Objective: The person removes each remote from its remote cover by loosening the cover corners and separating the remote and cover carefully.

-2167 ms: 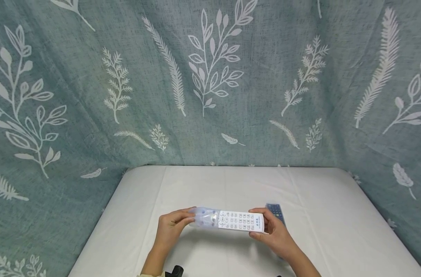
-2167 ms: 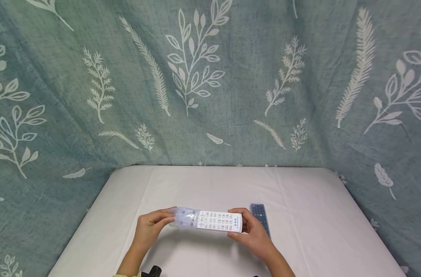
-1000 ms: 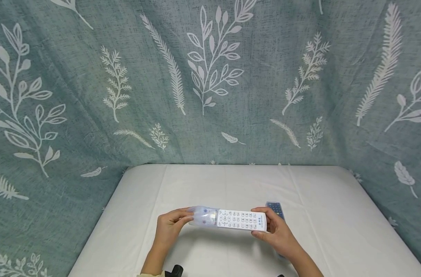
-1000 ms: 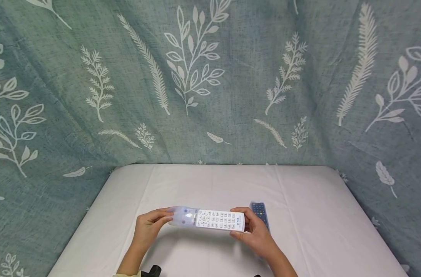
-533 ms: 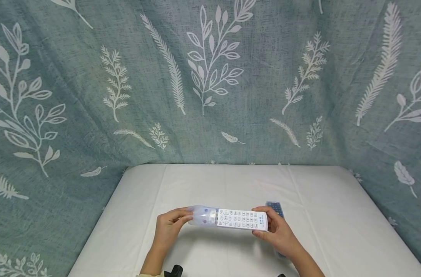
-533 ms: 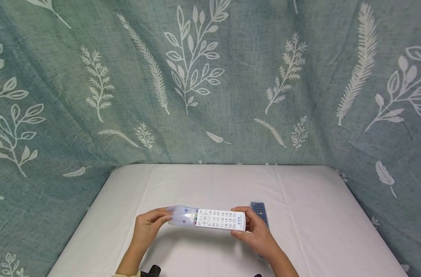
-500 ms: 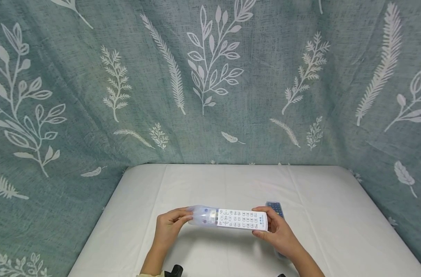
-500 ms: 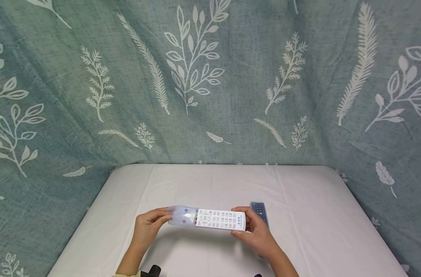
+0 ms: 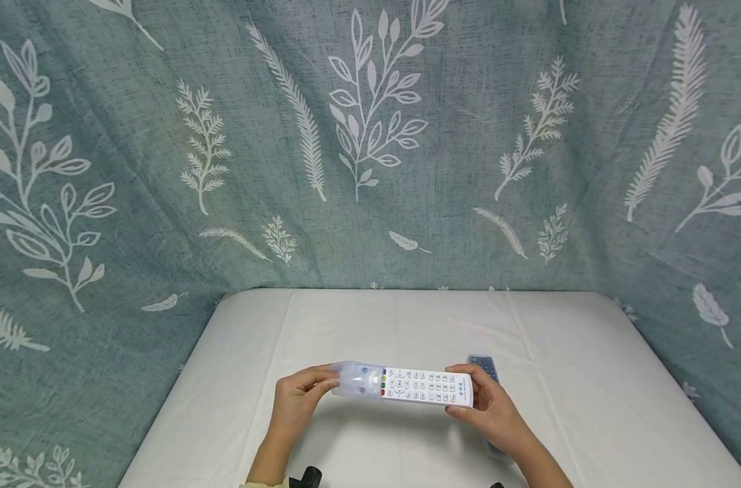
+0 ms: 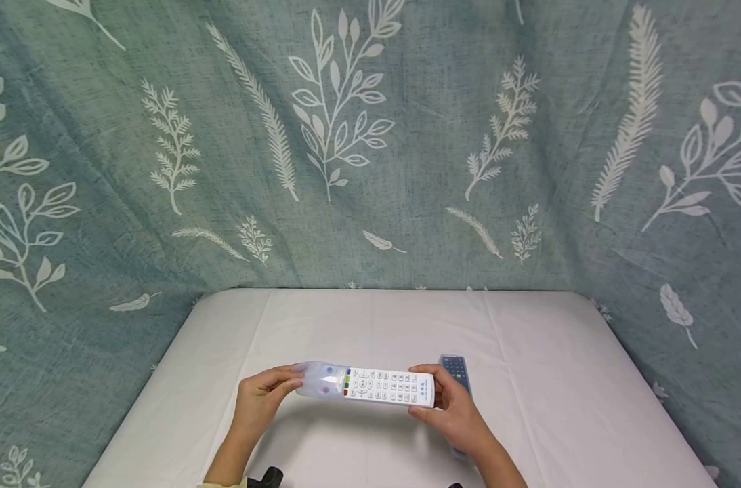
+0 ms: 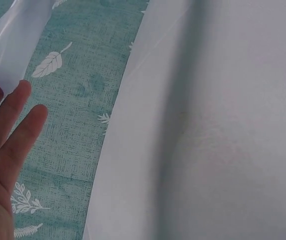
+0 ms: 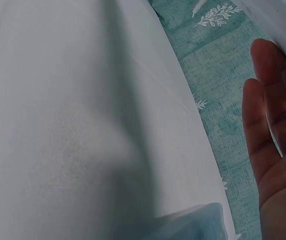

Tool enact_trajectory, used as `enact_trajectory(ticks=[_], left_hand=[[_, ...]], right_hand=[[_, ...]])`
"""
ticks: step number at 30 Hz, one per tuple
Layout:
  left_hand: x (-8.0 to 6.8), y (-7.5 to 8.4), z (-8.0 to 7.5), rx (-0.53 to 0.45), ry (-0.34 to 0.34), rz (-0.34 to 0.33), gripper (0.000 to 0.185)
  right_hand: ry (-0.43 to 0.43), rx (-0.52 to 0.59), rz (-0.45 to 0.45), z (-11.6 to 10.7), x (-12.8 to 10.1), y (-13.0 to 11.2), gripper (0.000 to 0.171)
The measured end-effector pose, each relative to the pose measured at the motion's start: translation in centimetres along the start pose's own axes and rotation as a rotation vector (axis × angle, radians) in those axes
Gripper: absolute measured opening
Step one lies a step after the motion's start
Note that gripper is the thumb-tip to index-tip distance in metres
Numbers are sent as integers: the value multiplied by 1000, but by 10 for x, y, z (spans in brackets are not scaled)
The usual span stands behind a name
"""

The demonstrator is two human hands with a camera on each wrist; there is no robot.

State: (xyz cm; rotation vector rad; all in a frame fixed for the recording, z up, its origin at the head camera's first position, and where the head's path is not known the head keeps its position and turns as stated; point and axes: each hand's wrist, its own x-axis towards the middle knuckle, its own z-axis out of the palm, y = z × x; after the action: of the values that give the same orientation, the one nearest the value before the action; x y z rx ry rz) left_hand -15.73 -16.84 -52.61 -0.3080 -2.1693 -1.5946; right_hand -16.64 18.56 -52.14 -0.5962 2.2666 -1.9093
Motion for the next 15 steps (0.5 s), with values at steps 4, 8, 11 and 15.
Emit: enact_trajectory(ticks=[4,8,11,15], left_hand=[[-1,-1,0,14,2,3,8],[-1,0,-1,23,1,12,8],[1,2,-2,25,-1,22,8],[0,6,-2,28,10,-23,8]], right_hand=[[-4,-4,-1,-1,-1,0,62],[-12,5,0,-2,-1,0,65],[-12,11,4,-2,-1,-1,67],[-13,23,6,-2,-1,0,66]])
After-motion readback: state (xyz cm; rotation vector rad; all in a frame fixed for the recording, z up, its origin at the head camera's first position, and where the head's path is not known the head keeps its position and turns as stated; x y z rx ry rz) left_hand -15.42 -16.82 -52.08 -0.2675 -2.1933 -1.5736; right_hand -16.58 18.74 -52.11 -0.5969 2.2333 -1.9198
